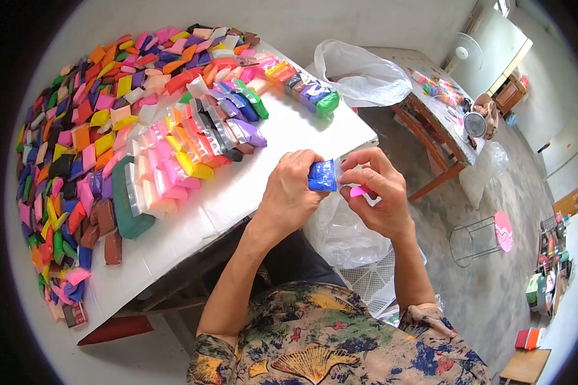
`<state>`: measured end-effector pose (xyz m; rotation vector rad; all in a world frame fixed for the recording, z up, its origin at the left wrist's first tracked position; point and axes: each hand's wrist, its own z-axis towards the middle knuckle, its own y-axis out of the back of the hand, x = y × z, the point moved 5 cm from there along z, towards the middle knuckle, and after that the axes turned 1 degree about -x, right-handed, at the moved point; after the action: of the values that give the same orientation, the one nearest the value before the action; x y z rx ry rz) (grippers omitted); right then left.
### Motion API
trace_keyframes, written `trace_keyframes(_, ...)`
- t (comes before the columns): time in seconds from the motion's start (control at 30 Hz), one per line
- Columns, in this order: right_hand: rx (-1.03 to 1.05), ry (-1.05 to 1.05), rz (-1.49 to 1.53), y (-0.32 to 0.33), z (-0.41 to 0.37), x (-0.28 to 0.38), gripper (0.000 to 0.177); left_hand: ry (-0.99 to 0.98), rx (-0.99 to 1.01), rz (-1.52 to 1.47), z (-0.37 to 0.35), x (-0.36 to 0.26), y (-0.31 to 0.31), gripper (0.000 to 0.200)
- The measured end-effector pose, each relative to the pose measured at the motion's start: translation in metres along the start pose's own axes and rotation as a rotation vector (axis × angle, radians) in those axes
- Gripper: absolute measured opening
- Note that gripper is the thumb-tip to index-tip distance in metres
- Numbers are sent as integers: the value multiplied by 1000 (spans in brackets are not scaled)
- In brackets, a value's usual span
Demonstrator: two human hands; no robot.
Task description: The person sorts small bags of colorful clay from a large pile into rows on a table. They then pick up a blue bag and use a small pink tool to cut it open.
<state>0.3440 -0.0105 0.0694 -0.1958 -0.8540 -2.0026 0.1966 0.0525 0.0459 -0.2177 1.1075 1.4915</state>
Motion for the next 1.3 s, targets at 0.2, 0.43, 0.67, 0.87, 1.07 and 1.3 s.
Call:
trace_keyframes(0.2,111,-85,81,2,-3,-3,22,-115,-41,108,2,-4,0,27)
trace_keyframes(0.43,52,-281,297,8,-14,-17,18,-249,-124,306,0,-10,-3,34)
trace_keyframes(0.67,-166,-380,594,6,-28,-20,14,-232,-223,406,-1,-14,3,45)
trace_keyframes(0.87,-24,-257,193,-8,-50,-21,16,-223,-317,443,0,-13,8,45)
trace_keyframes(1.07,-160,-309,-64,4,-53,-26,16,-217,-338,388,6,-13,8,42)
trace_keyframes(1.3,-205,-94,-128,16,-9,0,28,-146,-187,139,11,-12,-1,35)
